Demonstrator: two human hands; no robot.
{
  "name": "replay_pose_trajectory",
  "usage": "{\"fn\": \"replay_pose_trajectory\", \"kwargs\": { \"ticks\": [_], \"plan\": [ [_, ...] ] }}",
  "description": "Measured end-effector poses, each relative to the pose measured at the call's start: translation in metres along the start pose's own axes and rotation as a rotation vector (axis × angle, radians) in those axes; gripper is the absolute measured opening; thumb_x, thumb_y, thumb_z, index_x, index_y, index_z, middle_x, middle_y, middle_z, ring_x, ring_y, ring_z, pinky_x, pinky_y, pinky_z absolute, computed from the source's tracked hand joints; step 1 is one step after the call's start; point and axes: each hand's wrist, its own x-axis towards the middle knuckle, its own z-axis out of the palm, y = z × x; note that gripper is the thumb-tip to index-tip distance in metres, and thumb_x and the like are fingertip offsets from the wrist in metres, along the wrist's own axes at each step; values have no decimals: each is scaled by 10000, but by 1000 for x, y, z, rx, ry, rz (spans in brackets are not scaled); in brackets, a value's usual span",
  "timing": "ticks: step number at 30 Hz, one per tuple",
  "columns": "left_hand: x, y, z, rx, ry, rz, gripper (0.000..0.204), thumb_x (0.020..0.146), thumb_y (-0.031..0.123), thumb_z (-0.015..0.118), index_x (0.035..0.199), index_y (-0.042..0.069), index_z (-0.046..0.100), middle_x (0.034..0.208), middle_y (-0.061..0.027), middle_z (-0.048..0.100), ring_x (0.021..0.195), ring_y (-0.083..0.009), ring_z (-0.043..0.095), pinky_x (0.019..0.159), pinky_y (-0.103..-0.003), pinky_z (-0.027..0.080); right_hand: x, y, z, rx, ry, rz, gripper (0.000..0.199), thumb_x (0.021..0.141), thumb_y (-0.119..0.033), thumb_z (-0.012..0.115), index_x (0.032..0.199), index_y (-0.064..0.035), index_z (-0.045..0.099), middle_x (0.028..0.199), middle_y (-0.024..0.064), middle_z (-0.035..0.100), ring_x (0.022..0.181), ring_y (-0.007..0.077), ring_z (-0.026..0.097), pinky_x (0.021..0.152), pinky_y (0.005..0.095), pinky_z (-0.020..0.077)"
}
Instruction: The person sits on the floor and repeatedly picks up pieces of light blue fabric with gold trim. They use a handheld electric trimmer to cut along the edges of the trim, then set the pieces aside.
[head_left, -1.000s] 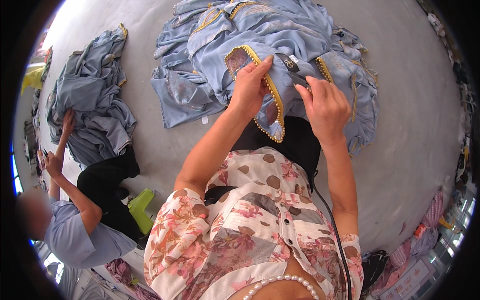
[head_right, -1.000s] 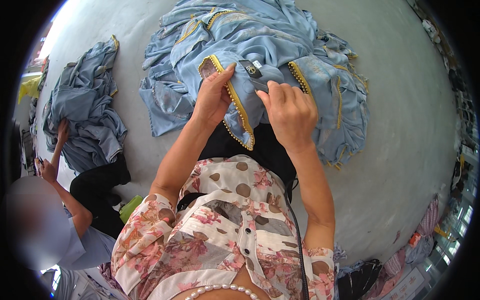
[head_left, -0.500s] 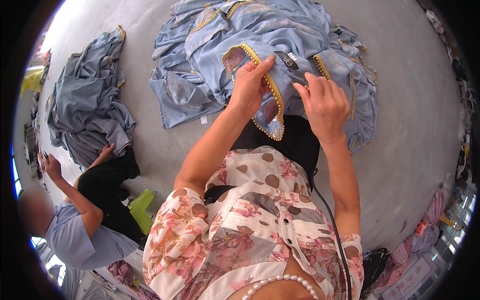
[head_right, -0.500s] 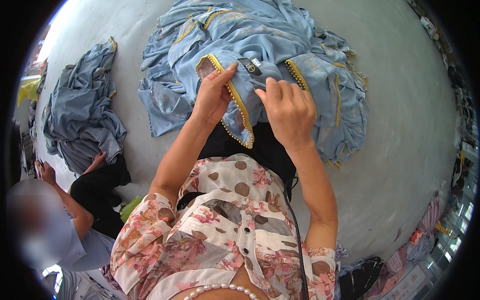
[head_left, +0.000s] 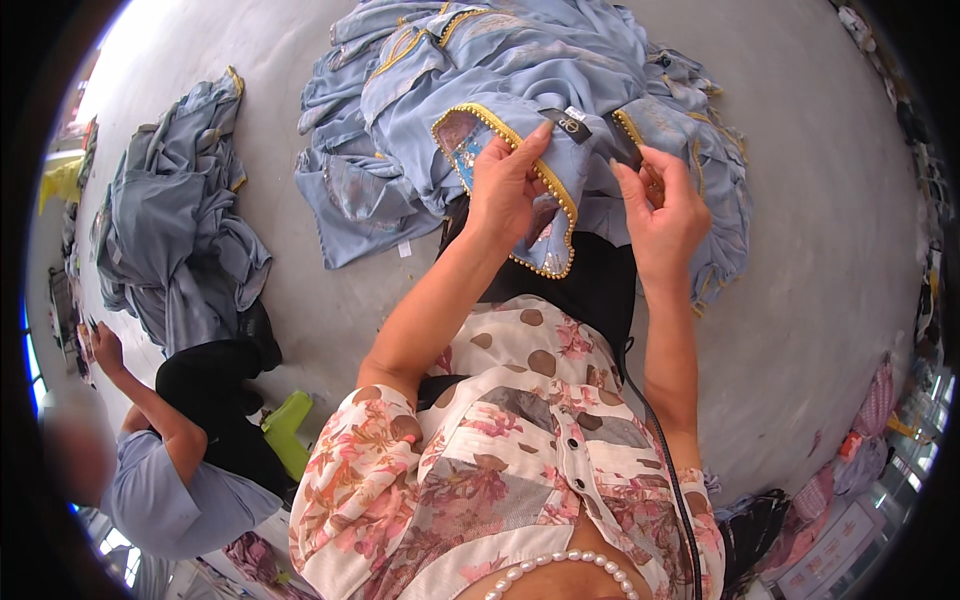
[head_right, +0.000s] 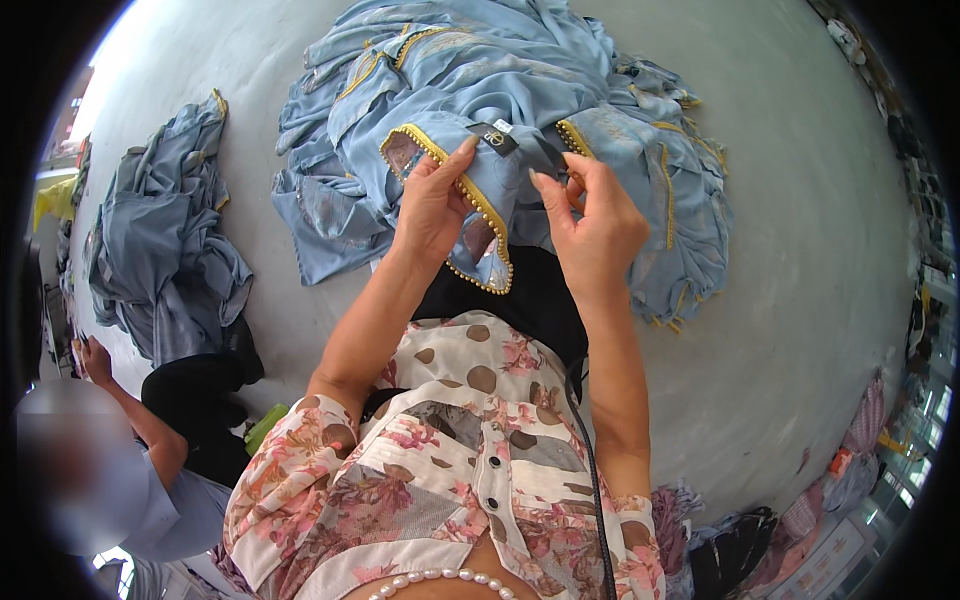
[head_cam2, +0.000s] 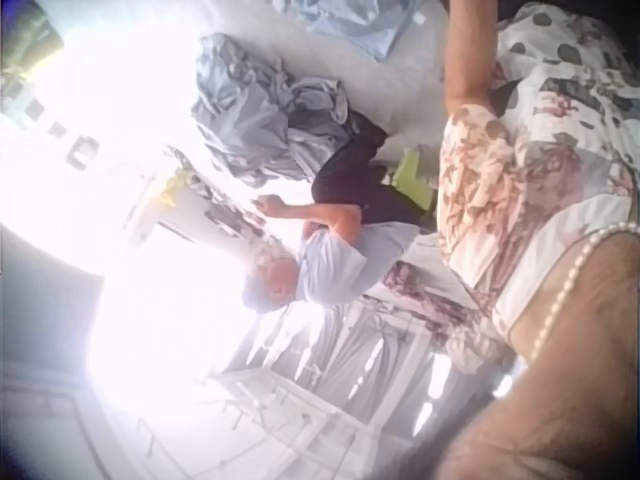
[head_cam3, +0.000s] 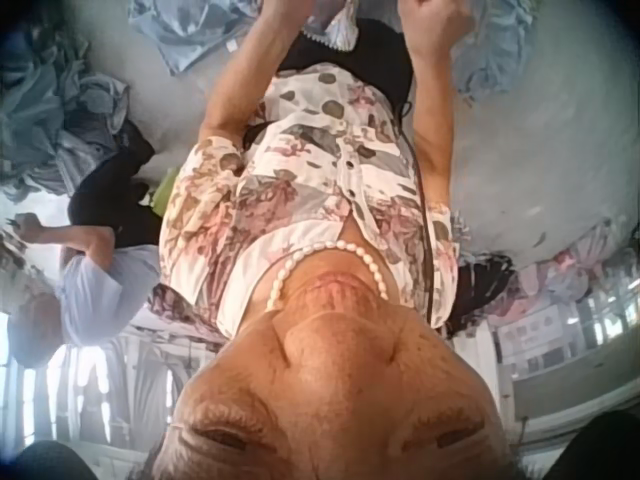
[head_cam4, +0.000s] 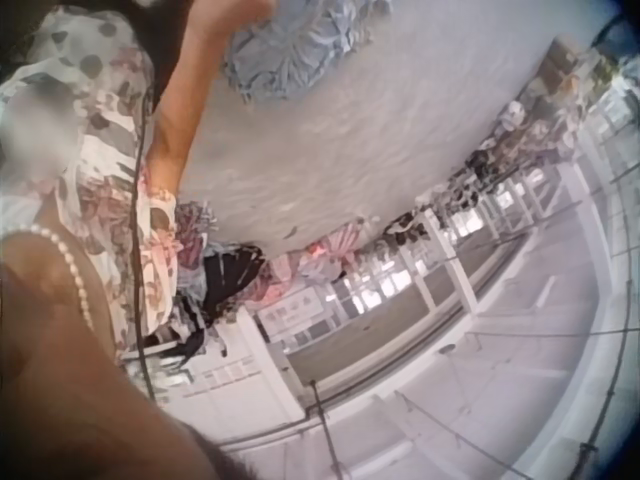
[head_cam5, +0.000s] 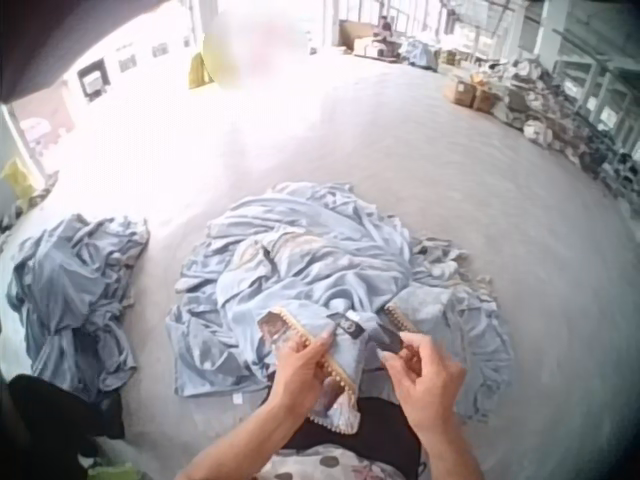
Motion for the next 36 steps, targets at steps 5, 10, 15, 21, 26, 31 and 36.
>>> {"fn": "replay_pose_trajectory", "kwargs": {
  "ticks": [5,10,15,21,26,31,36],
  "plan": [
    [-1,-1,-2,-14,-24,14,175,892,138,590,1034,36,591,933,-46,652,784,-128,651,680,-283,562,-4,4,-4,-136,-74,-134,241,729,-203,746,883,-75,612,693,31,617,578,188,590,523,301,457],
    [-1,-3,-2,-13,-66,15,174,892,143,591,1031,40,601,913,-42,658,767,-123,653,661,-275,561,-3,0,-4,-221,-112,-215,245,730,-217,737,885,-81,606,747,29,630,641,212,605,566,318,472],
    [-1,-7,1,-49,-75,21,173,891,141,592,1029,37,608,920,-52,664,764,-126,656,654,-266,560,-2,-1,-1,-226,-98,-217,245,735,-225,730,887,-83,601,751,28,628,649,212,603,567,317,473],
    [-3,-7,6,-74,-51,16,168,889,127,593,1026,31,608,930,-60,667,769,-127,658,657,-257,561,-2,0,1,-265,-69,-250,227,740,-224,724,877,-93,600,742,23,622,643,207,599,567,314,473],
    [-3,-7,6,-91,-42,9,161,884,116,598,1016,24,608,921,-65,667,775,-127,660,663,-257,564,-2,2,4,-311,-46,-293,227,735,-225,729,874,-100,601,735,16,619,636,201,597,566,309,472],
    [-2,-8,5,-106,-39,-12,160,887,118,595,1016,23,606,907,-64,668,766,-125,661,657,-260,565,-6,5,6,-51,-17,-52,240,725,-168,749,900,-80,610,685,20,602,577,163,575,528,267,460],
    [0,-9,-2,-105,-92,-28,158,894,129,587,1019,33,606,907,-54,668,762,-128,659,658,-270,564,1,-4,1,343,-116,255,234,699,-116,772,878,-74,626,620,12,565,531,106,534,498,251,436]
  ]
}}
